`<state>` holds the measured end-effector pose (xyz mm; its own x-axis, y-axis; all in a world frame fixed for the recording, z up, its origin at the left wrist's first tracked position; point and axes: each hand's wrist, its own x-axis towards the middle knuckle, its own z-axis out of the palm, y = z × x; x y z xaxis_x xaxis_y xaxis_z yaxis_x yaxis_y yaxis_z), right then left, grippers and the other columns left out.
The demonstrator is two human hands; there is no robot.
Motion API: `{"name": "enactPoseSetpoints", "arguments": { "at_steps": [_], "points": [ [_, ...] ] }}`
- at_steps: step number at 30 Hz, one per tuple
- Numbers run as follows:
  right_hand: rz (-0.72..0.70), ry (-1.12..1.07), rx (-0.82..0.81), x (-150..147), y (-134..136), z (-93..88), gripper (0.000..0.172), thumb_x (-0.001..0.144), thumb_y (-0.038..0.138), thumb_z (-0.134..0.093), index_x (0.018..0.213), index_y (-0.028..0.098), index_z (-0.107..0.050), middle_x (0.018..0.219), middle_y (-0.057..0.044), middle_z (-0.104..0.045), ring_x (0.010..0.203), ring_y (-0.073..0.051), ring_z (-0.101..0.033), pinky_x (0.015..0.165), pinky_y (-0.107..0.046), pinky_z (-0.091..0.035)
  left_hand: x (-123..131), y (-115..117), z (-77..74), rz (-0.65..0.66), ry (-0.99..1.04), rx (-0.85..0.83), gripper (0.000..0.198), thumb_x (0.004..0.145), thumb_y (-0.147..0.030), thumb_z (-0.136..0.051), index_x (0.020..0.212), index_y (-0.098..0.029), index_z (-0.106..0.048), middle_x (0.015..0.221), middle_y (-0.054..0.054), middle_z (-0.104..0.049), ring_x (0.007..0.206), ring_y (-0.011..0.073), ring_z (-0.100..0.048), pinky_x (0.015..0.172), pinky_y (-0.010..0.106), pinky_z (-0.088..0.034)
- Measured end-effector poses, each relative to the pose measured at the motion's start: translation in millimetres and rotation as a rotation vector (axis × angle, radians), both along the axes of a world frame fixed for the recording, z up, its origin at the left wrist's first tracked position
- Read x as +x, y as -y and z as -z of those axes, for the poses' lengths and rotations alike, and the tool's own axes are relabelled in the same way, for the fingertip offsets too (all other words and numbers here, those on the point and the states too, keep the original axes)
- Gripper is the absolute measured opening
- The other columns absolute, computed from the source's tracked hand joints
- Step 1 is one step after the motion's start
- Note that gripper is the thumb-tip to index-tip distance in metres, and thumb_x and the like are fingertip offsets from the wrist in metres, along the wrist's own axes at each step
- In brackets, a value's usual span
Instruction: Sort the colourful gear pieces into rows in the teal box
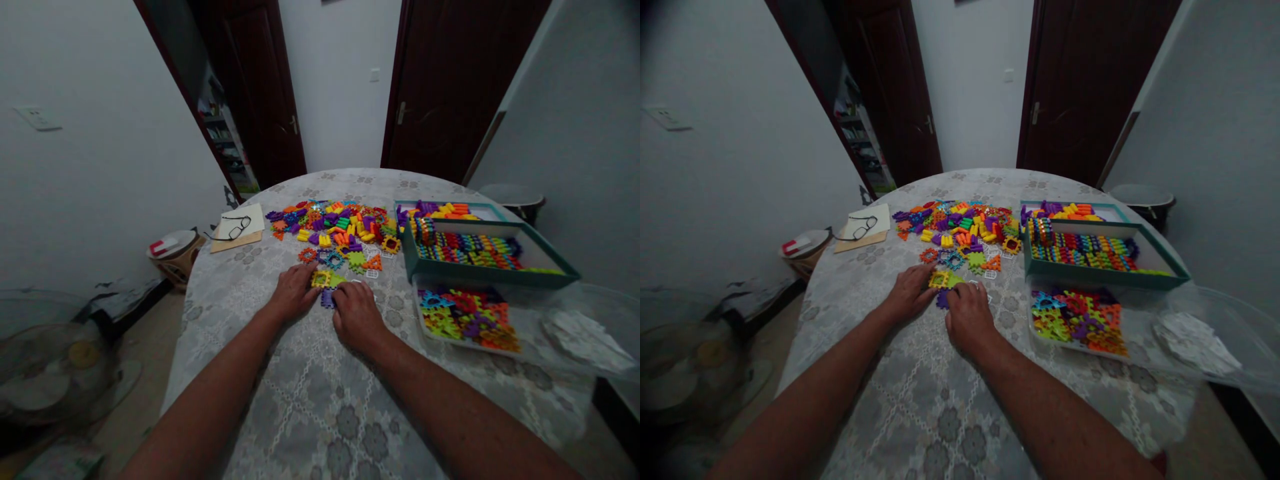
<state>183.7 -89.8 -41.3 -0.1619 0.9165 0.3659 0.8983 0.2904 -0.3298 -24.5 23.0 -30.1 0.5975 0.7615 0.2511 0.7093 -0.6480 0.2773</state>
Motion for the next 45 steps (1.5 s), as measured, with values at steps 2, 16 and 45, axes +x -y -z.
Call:
{"name": "enactPoseSetpoints", "arguments": {
  "at_steps": [2,16,45],
  "points": [
    [0.003,0.010,-0.007,0.0,1.0,-1.1,0.034,0.091,0.013,-0.068,0.124,0.019,-0.074,0.138,-0.017,-0.070,0.130,-0.036,-0.059,0.129,-0.061,-0.031,-2.2,-1.0,0.9,-0.013,0.031,-0.014,0.071,0.102,-0.044,-0.072,0.166,-0.024,-0.050,0.154,0.017,-0.068,0.143,0.0374,-0.060,0.119,0.058,-0.047],
    [0.087,-0.086,0.111,29.2,-4.8,-3.5,0.017,0.099,0.023,-0.066,0.114,0.019,-0.073,0.120,-0.015,-0.074,0.118,-0.033,-0.063,0.112,-0.050,-0.045,-9.2,4.8,-1.3,0.058,0.156,-0.093,0.053,0.091,-0.036,-0.076,0.143,-0.028,-0.070,0.139,0.011,-0.076,0.131,0.0325,-0.066,0.117,0.053,-0.050],
    [-0.242,-0.497,0.027,8.1,26.9,-33.1,0.029,0.098,0.021,-0.064,0.127,0.023,-0.065,0.120,-0.011,-0.070,0.110,-0.026,-0.068,0.099,-0.043,-0.059,-12.5,13.7,-15.2,0.340,0.155,-0.181,0.035,0.099,-0.044,-0.070,0.130,-0.028,-0.066,0.127,0.008,-0.071,0.126,0.0304,-0.060,0.118,0.051,-0.046]
  ]
}}
